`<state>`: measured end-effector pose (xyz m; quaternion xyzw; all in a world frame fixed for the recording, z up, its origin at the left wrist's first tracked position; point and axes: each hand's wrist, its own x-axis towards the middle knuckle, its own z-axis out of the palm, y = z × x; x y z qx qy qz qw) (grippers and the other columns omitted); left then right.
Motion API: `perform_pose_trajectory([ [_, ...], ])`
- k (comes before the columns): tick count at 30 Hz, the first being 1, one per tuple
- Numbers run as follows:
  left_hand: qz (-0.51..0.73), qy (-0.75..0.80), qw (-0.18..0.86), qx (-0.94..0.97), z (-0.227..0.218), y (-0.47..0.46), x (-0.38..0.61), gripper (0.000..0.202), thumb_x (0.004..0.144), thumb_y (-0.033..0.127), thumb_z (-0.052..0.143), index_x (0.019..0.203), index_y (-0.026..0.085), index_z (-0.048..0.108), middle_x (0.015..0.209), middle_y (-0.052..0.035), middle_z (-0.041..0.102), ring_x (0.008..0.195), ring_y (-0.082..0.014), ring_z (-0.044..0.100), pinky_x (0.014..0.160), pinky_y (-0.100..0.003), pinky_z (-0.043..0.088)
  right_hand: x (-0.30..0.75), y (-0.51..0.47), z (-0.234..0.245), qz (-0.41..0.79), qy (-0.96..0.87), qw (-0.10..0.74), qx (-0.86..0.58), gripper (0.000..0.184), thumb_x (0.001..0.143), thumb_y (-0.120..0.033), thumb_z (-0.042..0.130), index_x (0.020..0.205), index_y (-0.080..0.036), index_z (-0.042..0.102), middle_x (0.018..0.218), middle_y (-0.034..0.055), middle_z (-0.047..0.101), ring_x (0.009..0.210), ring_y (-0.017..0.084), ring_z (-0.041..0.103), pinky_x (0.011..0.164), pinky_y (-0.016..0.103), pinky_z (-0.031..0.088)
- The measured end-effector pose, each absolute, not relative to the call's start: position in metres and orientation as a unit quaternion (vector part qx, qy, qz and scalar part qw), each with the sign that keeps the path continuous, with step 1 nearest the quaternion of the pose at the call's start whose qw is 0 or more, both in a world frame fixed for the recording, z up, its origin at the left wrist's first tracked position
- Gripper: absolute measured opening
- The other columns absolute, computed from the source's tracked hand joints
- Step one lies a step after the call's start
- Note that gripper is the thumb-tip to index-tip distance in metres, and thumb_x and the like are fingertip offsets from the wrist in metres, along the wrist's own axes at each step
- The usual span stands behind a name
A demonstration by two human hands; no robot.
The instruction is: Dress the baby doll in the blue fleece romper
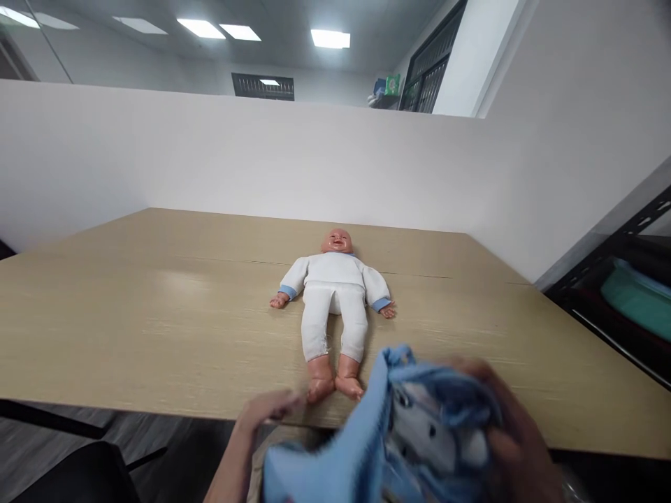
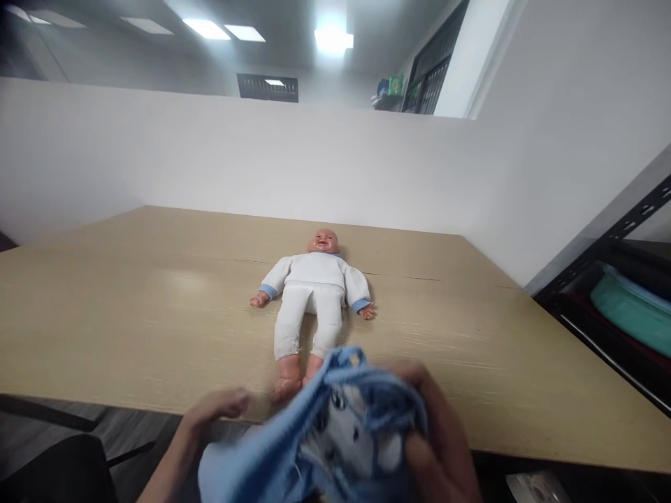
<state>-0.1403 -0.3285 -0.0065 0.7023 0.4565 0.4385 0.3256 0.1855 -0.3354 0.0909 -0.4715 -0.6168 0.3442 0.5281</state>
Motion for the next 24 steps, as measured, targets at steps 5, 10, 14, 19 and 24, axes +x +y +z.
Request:
perform_pose_trajectory([
  [5, 0.462, 0.414, 0.253, 0.743, 0.081, -0.271, -0.116, 0.086, 0.092, 0.027, 0.074, 0.163, 0.036, 0.027, 0.164, -0.0156, 0.042, 0.151, -0.0392, 0.045, 0.123, -0.065, 0.044, 0.162, -0.248, 0.167, 0.312, -0.661, 0.536, -0.422, 0.008, 0.100, -0.025, 0.057, 0.095, -0.028, 0.064, 0.083, -0.0023, 0.061, 0.075, 0.017, 0.056, 0.066, 0.024, 0.049],
  [10, 0.515, 0.352, 0.206, 0.754, 0.151, -0.200, -0.093, 0.059, 0.095, 0.031, 0.075, 0.148, 0.032, 0.048, 0.156, -0.0103, 0.052, 0.142, -0.0333, 0.052, 0.120, -0.055, 0.047, 0.147, -0.186, 0.201, 0.327, -0.746, 0.446, -0.370, 0.011, 0.100, -0.018, 0.058, 0.096, -0.026, 0.065, 0.086, -0.0041, 0.062, 0.073, 0.013, 0.054, 0.065, 0.023, 0.044],
  [14, 0.439, 0.293, 0.191, 0.828, 0.183, -0.159, -0.080, 0.071, 0.085, 0.047, 0.089, 0.143, 0.030, 0.053, 0.150, -0.0095, 0.057, 0.138, -0.0327, 0.055, 0.119, -0.050, 0.048, 0.145, -0.157, 0.210, 0.347, -0.713, 0.461, -0.398, 0.010, 0.102, -0.024, 0.059, 0.094, -0.025, 0.065, 0.081, -0.0038, 0.061, 0.072, 0.013, 0.055, 0.062, 0.022, 0.045],
  [19, 0.423, 0.256, 0.096, 0.864, 0.195, -0.125, -0.069, 0.080, 0.079, 0.046, 0.092, 0.144, 0.027, 0.049, 0.146, -0.0123, 0.055, 0.130, -0.0342, 0.055, 0.110, -0.049, 0.051, 0.149, -0.137, 0.207, 0.382, -0.635, 0.504, -0.443, 0.008, 0.102, -0.028, 0.059, 0.096, -0.024, 0.063, 0.078, -0.0036, 0.059, 0.067, 0.013, 0.054, 0.058, 0.022, 0.045],
  [24, 0.413, 0.278, 0.198, 0.844, 0.195, -0.101, -0.065, 0.007, 0.103, 0.030, 0.062, 0.108, 0.024, 0.061, 0.103, -0.0024, 0.066, 0.092, -0.0213, 0.062, 0.082, -0.033, 0.051, 0.173, -0.119, 0.198, 0.452, -0.667, 0.447, -0.388, 0.029, 0.098, -0.050, 0.073, 0.115, -0.028, 0.065, 0.095, -0.0008, 0.070, 0.079, 0.016, 0.065, 0.067, 0.024, 0.053],
])
